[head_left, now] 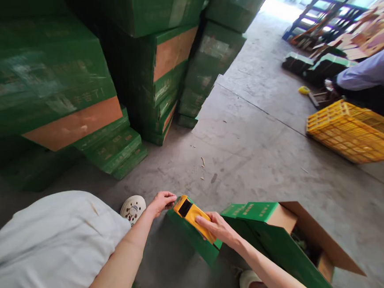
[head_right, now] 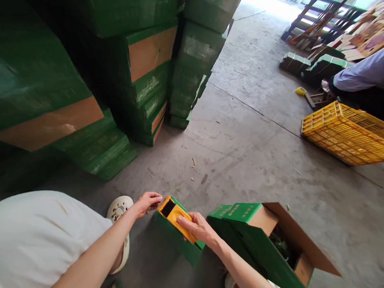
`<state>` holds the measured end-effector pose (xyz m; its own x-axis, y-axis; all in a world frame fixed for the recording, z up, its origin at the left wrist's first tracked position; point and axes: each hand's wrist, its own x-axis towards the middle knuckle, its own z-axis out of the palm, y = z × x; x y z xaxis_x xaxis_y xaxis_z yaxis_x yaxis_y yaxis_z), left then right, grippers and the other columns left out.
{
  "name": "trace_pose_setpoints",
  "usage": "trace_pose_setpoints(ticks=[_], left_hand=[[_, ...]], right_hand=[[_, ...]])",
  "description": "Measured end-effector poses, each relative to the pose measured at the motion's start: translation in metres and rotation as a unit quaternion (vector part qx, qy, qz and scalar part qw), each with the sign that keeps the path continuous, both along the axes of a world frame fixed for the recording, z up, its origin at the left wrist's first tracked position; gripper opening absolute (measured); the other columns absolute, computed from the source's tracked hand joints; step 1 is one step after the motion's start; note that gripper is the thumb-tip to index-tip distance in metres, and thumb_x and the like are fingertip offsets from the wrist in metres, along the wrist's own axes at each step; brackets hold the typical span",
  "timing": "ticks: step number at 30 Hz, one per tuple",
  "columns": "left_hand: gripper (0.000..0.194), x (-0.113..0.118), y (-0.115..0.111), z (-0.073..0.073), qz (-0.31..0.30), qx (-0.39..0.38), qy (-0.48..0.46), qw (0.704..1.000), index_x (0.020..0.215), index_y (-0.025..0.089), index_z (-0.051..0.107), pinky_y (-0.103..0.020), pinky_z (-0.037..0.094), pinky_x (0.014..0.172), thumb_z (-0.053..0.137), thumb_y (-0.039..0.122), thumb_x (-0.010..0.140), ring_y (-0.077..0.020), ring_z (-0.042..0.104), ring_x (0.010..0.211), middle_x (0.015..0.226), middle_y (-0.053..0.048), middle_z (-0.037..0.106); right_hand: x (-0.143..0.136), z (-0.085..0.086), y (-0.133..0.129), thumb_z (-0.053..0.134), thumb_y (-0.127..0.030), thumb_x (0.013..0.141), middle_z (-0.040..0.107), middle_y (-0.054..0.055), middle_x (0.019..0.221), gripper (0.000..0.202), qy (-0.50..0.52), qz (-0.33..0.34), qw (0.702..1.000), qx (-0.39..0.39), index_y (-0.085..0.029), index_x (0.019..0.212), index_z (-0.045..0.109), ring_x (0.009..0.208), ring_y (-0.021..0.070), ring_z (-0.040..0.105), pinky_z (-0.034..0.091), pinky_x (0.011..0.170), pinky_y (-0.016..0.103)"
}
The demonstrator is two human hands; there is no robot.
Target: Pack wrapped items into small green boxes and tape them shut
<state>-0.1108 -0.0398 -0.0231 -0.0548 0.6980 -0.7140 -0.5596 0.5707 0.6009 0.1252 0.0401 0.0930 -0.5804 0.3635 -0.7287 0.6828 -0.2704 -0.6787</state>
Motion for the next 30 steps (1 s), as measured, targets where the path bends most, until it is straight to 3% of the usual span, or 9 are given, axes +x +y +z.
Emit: trace_pose_setpoints(ticks=[11,16,23,30], left_hand=[[0.043,0.007,0.002,0.003,0.039,-0.015,0.075,0.996,0.077,0.016,0.073,-0.026,0.049,0.066,0.094,0.046,0.055,-0.0135,0.061,0.065,0.069,-0.001,0.067],[0.046,0.011,-0.005,0.008,0.019,-0.008,0.086,0.996,0.079,0.017,0.072,-0.025,0.047,0.065,0.092,0.05,0.054,-0.0136,0.061,0.066,0.069,0.0,0.066],[0.061,0.013,-0.009,-0.002,0.002,0.008,0.082,0.997,0.082,0.017,0.071,-0.026,0.048,0.067,0.091,0.061,0.044,-0.0146,0.063,0.068,0.073,-0.001,0.068],[0.064,0.014,-0.01,-0.008,0.01,0.004,0.078,0.997,0.078,0.017,0.069,-0.026,0.046,0.064,0.094,0.062,0.039,-0.0137,0.062,0.063,0.069,0.0,0.067]], right_hand=[[-0.001,-0.009,0.005,0.065,-0.082,0.078,0.064,0.0,0.06,0.066,0.002,0.006,1.0,0.009,-0.016,0.079,0.063,0.05,0.0128,0.057,0.041,0.048,0.022],[-0.002,0.005,-0.006,0.068,-0.082,0.075,0.063,-0.001,0.06,0.066,0.009,-0.02,1.0,0.009,-0.016,0.076,0.064,0.051,0.0121,0.057,0.042,0.047,0.021],[0.001,0.012,-0.007,0.07,-0.08,0.074,0.066,0.0,0.064,0.064,0.003,-0.022,1.0,0.01,-0.016,0.077,0.067,0.054,0.0126,0.058,0.04,0.047,0.02],[0.0,0.02,-0.009,0.07,-0.078,0.076,0.063,-0.001,0.062,0.061,0.013,-0.023,1.0,0.012,-0.017,0.075,0.065,0.052,0.0115,0.055,0.037,0.046,0.02]])
